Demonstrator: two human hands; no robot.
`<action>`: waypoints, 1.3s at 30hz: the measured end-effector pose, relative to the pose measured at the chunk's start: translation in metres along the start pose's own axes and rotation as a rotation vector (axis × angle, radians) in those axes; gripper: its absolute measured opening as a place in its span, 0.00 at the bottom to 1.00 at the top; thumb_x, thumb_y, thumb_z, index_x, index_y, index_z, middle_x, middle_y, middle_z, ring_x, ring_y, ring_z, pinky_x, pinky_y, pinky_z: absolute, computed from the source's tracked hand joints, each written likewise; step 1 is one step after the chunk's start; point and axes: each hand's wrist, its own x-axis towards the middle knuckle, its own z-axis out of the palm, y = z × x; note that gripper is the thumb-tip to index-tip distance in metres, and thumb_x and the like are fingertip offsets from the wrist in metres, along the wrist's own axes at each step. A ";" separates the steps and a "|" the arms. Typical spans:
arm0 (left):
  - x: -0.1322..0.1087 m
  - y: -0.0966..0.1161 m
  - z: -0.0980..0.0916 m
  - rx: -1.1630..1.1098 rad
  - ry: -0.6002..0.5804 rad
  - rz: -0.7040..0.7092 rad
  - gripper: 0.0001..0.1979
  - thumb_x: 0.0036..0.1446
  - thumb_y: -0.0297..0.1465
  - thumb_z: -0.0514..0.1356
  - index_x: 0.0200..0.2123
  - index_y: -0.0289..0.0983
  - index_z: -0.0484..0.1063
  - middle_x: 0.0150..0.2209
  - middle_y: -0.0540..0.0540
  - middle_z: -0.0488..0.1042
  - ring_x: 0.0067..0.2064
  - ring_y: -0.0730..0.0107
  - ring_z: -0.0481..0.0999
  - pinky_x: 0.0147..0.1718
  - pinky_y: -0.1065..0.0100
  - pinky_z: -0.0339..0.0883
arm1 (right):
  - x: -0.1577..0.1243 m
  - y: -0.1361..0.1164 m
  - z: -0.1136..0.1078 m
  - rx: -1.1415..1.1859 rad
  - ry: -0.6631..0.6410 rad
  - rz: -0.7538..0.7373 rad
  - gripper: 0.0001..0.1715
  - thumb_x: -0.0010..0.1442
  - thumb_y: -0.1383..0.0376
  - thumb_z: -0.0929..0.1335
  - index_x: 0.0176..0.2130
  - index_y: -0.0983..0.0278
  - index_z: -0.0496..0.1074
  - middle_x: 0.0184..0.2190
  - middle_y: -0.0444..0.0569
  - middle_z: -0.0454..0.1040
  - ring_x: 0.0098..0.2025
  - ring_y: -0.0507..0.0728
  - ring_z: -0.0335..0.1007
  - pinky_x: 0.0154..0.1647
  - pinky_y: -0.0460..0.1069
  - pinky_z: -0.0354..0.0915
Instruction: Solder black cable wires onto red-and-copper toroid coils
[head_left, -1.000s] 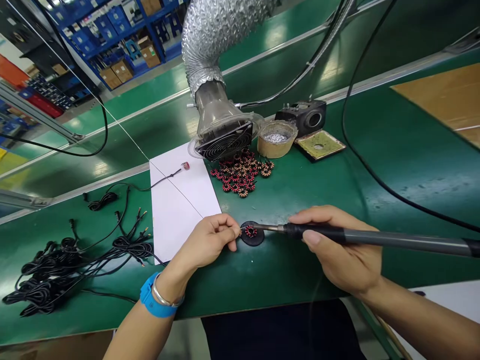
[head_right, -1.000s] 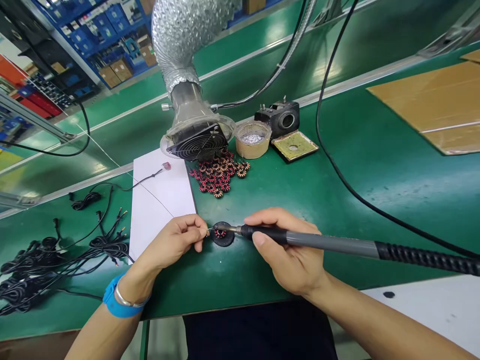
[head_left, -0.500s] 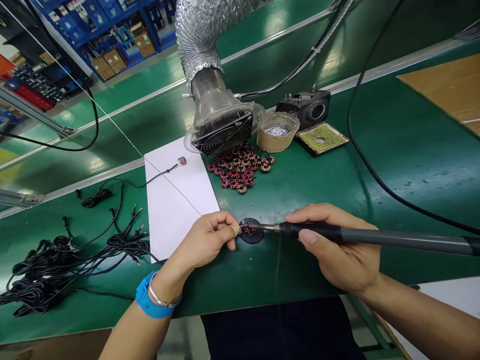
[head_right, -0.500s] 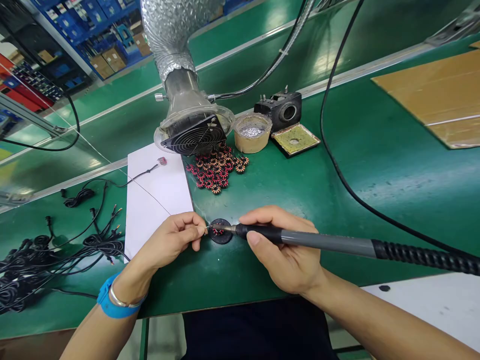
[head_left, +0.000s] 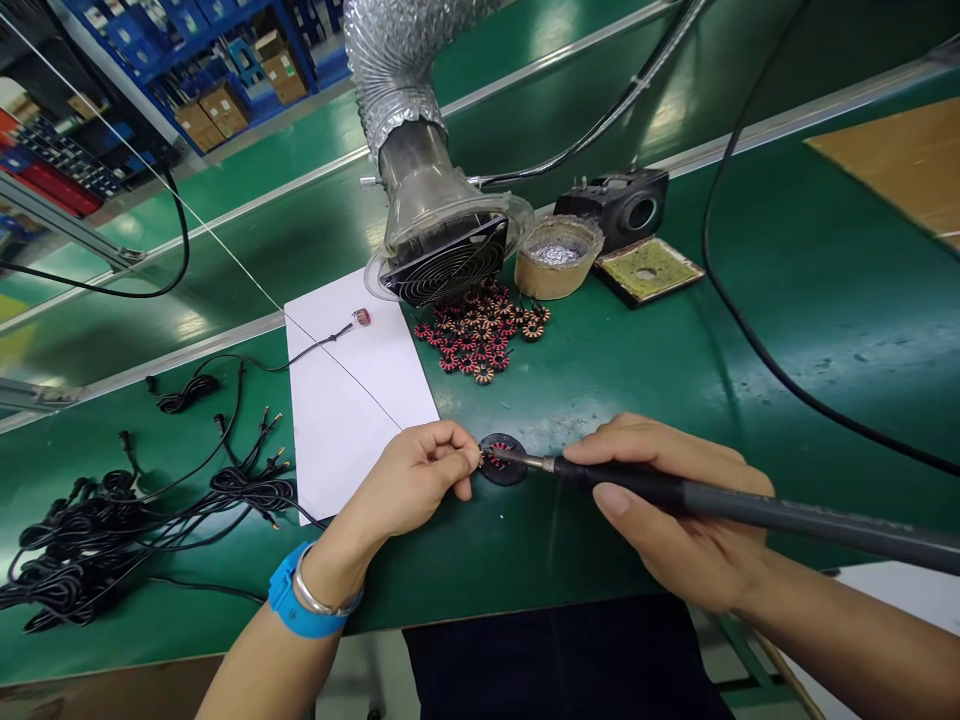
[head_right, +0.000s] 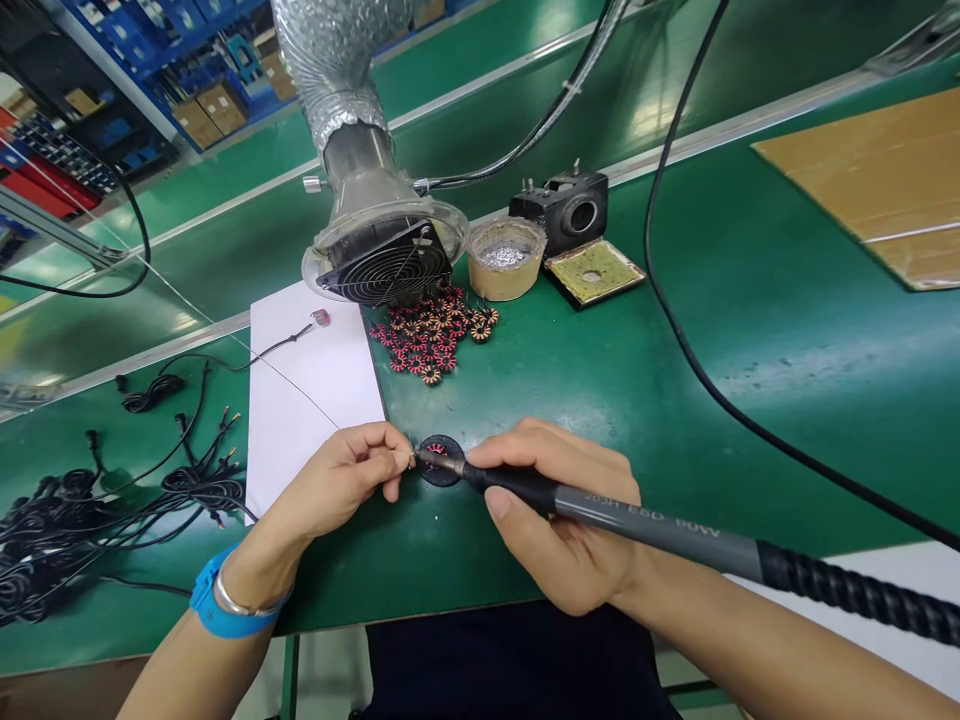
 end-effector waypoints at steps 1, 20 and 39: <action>0.000 0.000 0.000 -0.001 -0.002 0.001 0.07 0.58 0.34 0.56 0.31 0.37 0.70 0.20 0.54 0.69 0.24 0.76 0.60 0.27 0.72 0.53 | 0.000 -0.001 0.000 0.002 -0.004 -0.018 0.13 0.56 0.72 0.65 0.41 0.62 0.73 0.24 0.46 0.70 0.23 0.53 0.65 0.21 0.49 0.61; 0.001 0.002 0.001 0.017 0.000 -0.005 0.08 0.59 0.35 0.56 0.31 0.37 0.70 0.20 0.53 0.69 0.24 0.75 0.61 0.27 0.72 0.54 | -0.001 -0.007 -0.001 0.007 -0.006 -0.062 0.19 0.53 0.73 0.64 0.44 0.60 0.73 0.24 0.47 0.72 0.22 0.56 0.68 0.19 0.52 0.64; -0.008 0.006 0.003 0.116 -0.020 0.048 0.12 0.64 0.38 0.54 0.33 0.36 0.69 0.25 0.51 0.71 0.27 0.74 0.64 0.28 0.72 0.56 | 0.029 0.016 0.015 -0.198 -0.470 -0.100 0.13 0.63 0.73 0.62 0.44 0.62 0.71 0.29 0.45 0.71 0.28 0.52 0.66 0.28 0.45 0.62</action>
